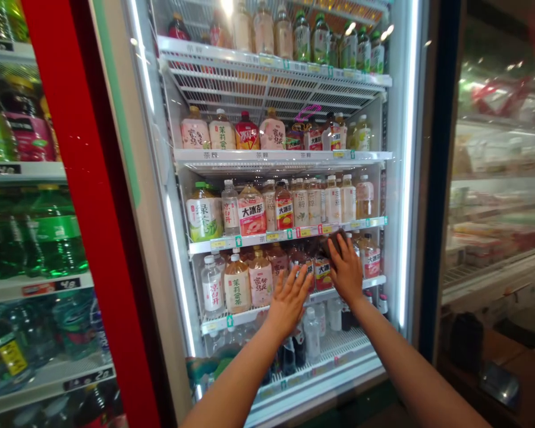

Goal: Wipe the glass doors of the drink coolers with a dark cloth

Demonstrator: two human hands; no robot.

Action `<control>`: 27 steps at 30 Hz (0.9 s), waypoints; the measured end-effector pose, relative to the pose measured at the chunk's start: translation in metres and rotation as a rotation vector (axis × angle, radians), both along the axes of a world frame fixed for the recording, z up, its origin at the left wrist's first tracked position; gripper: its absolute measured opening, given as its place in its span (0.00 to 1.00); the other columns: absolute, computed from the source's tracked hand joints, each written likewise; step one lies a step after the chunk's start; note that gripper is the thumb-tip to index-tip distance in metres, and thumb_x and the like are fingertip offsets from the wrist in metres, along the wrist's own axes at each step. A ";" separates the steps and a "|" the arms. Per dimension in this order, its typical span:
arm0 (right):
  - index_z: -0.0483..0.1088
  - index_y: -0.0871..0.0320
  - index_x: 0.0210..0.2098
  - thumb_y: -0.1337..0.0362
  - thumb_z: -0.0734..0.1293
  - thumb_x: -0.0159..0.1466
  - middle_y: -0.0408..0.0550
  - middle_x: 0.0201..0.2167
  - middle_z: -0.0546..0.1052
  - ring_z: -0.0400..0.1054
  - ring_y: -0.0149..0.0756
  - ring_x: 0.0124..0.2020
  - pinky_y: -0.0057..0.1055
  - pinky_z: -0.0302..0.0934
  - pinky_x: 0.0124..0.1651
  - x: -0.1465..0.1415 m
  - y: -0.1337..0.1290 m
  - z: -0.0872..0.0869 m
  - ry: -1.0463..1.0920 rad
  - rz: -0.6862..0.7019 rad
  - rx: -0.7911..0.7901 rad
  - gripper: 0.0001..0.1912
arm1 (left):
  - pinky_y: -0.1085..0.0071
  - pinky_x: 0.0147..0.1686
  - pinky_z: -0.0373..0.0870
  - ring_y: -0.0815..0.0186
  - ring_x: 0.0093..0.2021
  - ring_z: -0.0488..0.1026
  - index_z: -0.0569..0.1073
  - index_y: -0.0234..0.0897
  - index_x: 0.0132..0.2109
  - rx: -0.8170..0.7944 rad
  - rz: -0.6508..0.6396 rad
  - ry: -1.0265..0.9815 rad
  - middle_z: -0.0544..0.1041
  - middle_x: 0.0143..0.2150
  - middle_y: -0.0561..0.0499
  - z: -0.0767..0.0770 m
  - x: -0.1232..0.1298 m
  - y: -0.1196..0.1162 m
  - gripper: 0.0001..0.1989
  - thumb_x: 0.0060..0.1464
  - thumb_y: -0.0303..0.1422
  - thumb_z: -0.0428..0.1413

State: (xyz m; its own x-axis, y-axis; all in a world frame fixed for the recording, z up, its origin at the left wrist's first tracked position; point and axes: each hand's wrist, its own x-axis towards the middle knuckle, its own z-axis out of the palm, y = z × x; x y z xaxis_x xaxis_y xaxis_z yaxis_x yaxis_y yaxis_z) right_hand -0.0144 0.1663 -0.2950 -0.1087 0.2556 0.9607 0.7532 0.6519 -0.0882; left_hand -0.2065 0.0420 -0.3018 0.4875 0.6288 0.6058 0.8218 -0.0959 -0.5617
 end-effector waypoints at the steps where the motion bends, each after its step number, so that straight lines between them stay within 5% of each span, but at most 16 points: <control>1: 0.45 0.44 0.75 0.71 0.61 0.65 0.53 0.74 0.52 0.47 0.55 0.73 0.60 0.57 0.66 0.003 0.001 -0.009 0.078 -0.021 -0.008 0.42 | 0.46 0.72 0.18 0.51 0.77 0.29 0.48 0.36 0.75 -0.010 0.001 -0.004 0.37 0.78 0.44 0.001 0.005 0.004 0.45 0.59 0.44 0.58; 4: 0.47 0.41 0.74 0.73 0.61 0.63 0.51 0.73 0.54 0.53 0.53 0.70 0.59 0.58 0.65 0.002 -0.003 -0.026 0.117 0.010 -0.001 0.43 | 0.45 0.72 0.21 0.53 0.77 0.29 0.48 0.37 0.75 -0.029 0.000 -0.015 0.37 0.78 0.45 0.006 0.014 0.017 0.44 0.60 0.44 0.57; 8: 0.53 0.38 0.72 0.74 0.60 0.62 0.45 0.71 0.60 0.52 0.51 0.71 0.55 0.55 0.68 0.007 0.006 -0.003 -0.017 0.082 -0.012 0.42 | 0.44 0.73 0.27 0.53 0.77 0.30 0.47 0.39 0.75 -0.060 0.015 -0.043 0.38 0.78 0.46 0.009 0.017 0.030 0.45 0.59 0.46 0.58; 11: 0.50 0.39 0.73 0.74 0.58 0.64 0.44 0.72 0.59 0.49 0.50 0.73 0.58 0.51 0.70 0.017 0.021 0.008 0.089 0.037 -0.036 0.42 | 0.44 0.74 0.29 0.53 0.77 0.29 0.45 0.40 0.76 -0.076 0.029 -0.042 0.38 0.78 0.47 0.007 0.015 0.036 0.48 0.58 0.46 0.61; 15: 0.32 0.48 0.76 0.70 0.55 0.68 0.51 0.77 0.42 0.34 0.54 0.77 0.67 0.47 0.69 0.008 0.020 -0.022 0.293 -0.065 -0.136 0.42 | 0.43 0.74 0.28 0.54 0.76 0.25 0.44 0.40 0.76 -0.061 0.015 -0.038 0.38 0.77 0.46 0.004 0.012 0.039 0.51 0.55 0.48 0.63; 19: 0.32 0.46 0.76 0.76 0.56 0.61 0.48 0.78 0.38 0.26 0.53 0.77 0.69 0.43 0.69 -0.006 0.013 -0.031 0.064 0.074 -0.109 0.49 | 0.44 0.73 0.26 0.53 0.76 0.24 0.46 0.39 0.76 -0.032 -0.007 -0.036 0.39 0.77 0.47 0.005 0.012 0.042 0.54 0.52 0.48 0.66; 24: 0.45 0.41 0.74 0.79 0.55 0.59 0.48 0.75 0.50 0.38 0.49 0.76 0.62 0.45 0.72 0.019 0.037 -0.005 0.164 0.063 -0.030 0.48 | 0.44 0.74 0.27 0.54 0.76 0.24 0.46 0.40 0.76 -0.044 -0.020 -0.046 0.41 0.77 0.47 0.008 0.012 0.041 0.53 0.53 0.46 0.65; 27: 0.49 0.44 0.74 0.76 0.57 0.63 0.54 0.71 0.58 0.50 0.50 0.72 0.60 0.52 0.69 0.028 0.038 -0.026 0.371 -0.064 -0.051 0.42 | 0.44 0.74 0.28 0.54 0.76 0.24 0.44 0.39 0.76 -0.072 -0.022 -0.062 0.42 0.77 0.46 0.010 0.013 0.039 0.53 0.53 0.46 0.65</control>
